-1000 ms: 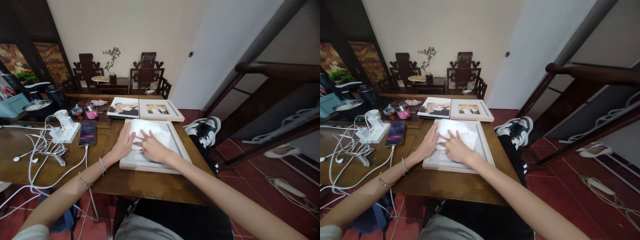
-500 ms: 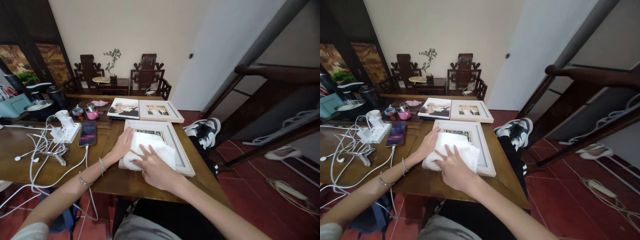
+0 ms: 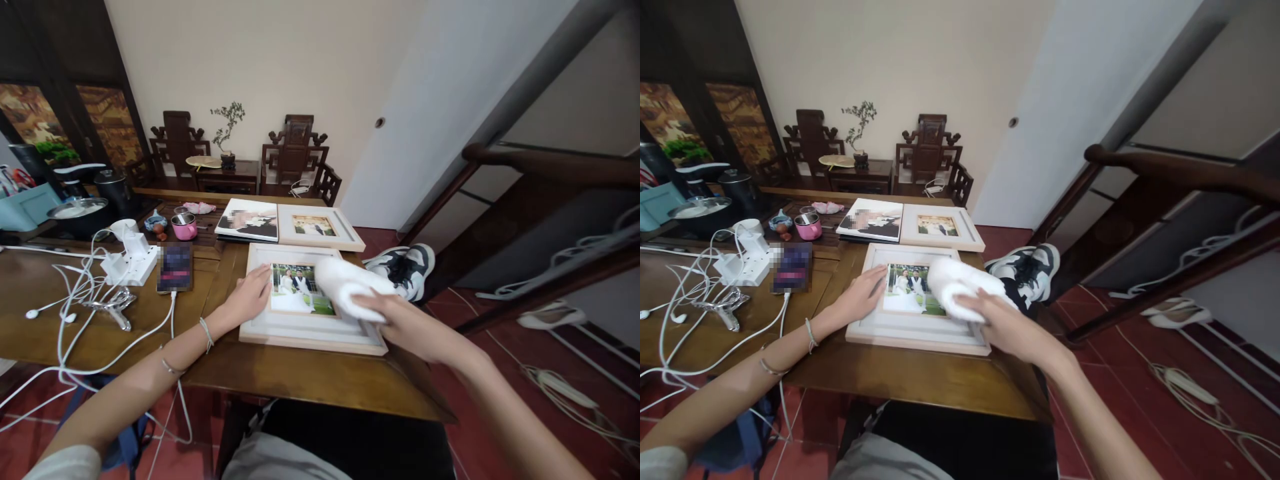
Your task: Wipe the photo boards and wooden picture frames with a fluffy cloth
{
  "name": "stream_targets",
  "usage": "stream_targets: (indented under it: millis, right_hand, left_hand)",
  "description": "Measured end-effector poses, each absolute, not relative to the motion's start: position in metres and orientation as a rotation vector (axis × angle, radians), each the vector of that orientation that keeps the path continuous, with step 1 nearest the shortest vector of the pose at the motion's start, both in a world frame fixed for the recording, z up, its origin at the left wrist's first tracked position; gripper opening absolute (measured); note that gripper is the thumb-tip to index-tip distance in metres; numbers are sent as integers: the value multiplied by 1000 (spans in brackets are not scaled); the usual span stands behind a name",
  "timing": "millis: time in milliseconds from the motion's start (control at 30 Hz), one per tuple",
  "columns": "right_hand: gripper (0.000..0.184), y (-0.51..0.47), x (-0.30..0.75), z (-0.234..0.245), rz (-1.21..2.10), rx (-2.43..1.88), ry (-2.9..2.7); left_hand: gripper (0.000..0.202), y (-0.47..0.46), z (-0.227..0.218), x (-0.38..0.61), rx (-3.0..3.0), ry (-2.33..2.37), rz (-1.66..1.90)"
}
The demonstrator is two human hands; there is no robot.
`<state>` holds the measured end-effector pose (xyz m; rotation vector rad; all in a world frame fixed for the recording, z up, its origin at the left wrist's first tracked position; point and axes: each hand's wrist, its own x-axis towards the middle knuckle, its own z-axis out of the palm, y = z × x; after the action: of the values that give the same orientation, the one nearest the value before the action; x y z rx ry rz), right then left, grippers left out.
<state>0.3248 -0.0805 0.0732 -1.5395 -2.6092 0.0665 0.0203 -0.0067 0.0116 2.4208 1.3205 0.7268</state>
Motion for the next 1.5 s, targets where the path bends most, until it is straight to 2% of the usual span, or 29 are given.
stream_targets:
  millis: [100,167,400,567,733,833,1167,1267,1367,1500]
  right_hand:
    - [60,-39,296,83,-184,-1482,-2523]
    - [60,-12,263,87,-250,-1402,-2560]
    - [65,28,188,66,-206,-1273,-2811]
    - [68,26,232,67,-178,-1486,-2769]
    - [59,19,290,78,-191,-1700,-2706]
    - [66,2,303,78,-188,-1735,-2700]
    - [68,-111,333,85,416,-1575,-2715]
    - [69,-92,324,82,358,-1644,-2670]
    - [73,-47,309,72,159,-1672,-2632]
    - [71,-4,299,64,30,-1669,-2560]
  left_hand:
    - [38,-3,8,19,2407,1294,763]
    - [36,-2,9,19,2404,1293,789]
    - [30,-4,17,19,2432,1314,737]
    - [35,-3,8,21,2368,1340,841]
    - [34,-1,6,21,2345,1336,828]
    - [37,-2,7,20,2322,1353,838]
    - [38,-1,0,20,2363,1357,844]
    - [36,0,1,18,2398,1340,832]
    - [35,0,3,17,2416,1328,813]
    - [34,-1,5,18,2397,1357,795]
